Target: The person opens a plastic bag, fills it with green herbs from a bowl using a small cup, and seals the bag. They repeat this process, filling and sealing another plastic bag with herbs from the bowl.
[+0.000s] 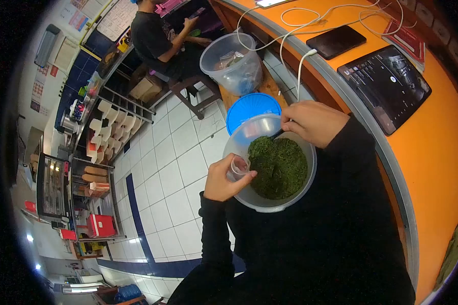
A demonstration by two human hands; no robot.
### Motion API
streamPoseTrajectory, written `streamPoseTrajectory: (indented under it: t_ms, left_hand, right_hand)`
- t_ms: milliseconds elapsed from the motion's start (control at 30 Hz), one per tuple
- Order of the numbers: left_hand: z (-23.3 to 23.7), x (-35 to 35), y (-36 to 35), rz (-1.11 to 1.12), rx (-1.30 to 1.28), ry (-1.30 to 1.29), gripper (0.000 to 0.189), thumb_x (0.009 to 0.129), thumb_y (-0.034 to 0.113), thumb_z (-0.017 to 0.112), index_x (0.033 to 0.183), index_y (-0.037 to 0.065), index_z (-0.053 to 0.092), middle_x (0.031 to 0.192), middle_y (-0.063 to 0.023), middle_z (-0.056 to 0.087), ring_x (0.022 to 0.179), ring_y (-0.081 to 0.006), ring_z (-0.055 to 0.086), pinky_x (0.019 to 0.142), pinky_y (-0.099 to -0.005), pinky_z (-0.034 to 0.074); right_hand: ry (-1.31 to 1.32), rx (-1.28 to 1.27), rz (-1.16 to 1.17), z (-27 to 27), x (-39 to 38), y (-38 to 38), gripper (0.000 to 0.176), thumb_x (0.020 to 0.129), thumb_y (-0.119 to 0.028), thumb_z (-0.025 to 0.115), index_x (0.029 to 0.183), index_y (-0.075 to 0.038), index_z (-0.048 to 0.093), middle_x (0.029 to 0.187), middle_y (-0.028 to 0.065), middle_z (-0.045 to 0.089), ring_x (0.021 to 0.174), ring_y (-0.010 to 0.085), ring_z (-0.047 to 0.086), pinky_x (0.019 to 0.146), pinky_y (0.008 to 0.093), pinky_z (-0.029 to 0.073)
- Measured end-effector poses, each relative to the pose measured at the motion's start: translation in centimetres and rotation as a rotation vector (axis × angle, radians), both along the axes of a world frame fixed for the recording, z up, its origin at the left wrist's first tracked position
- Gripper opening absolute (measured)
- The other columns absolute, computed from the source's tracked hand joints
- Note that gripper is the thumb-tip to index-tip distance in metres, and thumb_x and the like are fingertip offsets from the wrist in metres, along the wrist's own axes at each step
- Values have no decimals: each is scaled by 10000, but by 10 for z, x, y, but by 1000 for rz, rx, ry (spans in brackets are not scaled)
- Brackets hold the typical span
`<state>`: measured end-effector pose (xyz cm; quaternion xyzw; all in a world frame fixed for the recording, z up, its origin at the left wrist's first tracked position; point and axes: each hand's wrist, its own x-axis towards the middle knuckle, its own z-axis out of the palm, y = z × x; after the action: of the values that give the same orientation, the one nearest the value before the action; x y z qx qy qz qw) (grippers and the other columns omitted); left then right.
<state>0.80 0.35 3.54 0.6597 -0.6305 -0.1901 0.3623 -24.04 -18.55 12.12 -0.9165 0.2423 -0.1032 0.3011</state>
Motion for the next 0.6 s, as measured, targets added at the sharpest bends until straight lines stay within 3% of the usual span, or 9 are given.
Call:
streamPoseTrajectory:
  t_ms: [100, 167, 233, 367, 467, 533, 600]
  left_hand:
    - [5, -12, -8, -10, -4, -24, 402, 804, 303, 891, 1002, 8, 703, 843, -162, 755, 780, -316, 769, 741, -375, 581]
    - [3, -18, -12, -3, -13, -50, 405, 806, 307, 888, 1017, 11, 711, 857, -175, 757, 788, -341, 772, 744, -387, 585]
    - [-7, -19, -16, 30, 55, -99, 473, 800, 442, 872, 1073, 80, 738, 893, -173, 745, 826, -398, 726, 746, -430, 585]
    - [-11, -19, -16, 35, 31, -71, 460, 807, 425, 874, 1077, 78, 740, 895, -166, 753, 819, -383, 734, 734, -429, 582]
    - [-18, -11, -11, 45, -20, -13, 404, 828, 330, 875, 1092, 61, 727, 893, -148, 765, 801, -330, 755, 733, -406, 584]
    - [-22, -1, -4, 134, -64, 107, 312, 830, 198, 886, 990, 4, 700, 833, -84, 744, 782, -171, 724, 742, -322, 556]
    - [-28, 11, 2, 219, -140, 240, 299, 828, 177, 889, 976, 5, 693, 827, -66, 731, 789, -146, 701, 742, -311, 547]
  right_hand:
    - [-38, -101, 39, -3, 12, 10, 203, 1030, -178, 627, 1059, 0, 720, 977, 199, 726, 972, 364, 703, 885, 469, 540]
    - [16, -122, 155, -22, 28, 20, 136, 989, -151, 647, 1043, -30, 676, 1007, 137, 680, 1042, 358, 635, 929, 459, 505]
    - [-89, -252, 156, -42, 41, 46, 126, 960, -131, 660, 1041, -36, 675, 1004, 128, 673, 1038, 348, 635, 928, 455, 507]
    - [-232, -480, 112, -39, 46, 73, 145, 901, -91, 685, 1040, -54, 674, 987, 105, 652, 1004, 316, 631, 907, 439, 510]
    - [-250, -487, 53, -19, 27, 58, 198, 897, -106, 736, 1074, -24, 700, 1023, 128, 695, 1047, 312, 661, 912, 421, 540]
    - [-245, -389, -45, -8, 11, 55, 189, 918, -133, 732, 1069, -23, 705, 1003, 128, 690, 1037, 310, 659, 902, 422, 540]
    - [-241, -296, -145, -7, 2, 51, 187, 939, -159, 728, 1064, -22, 710, 982, 129, 685, 1026, 309, 657, 891, 424, 539]
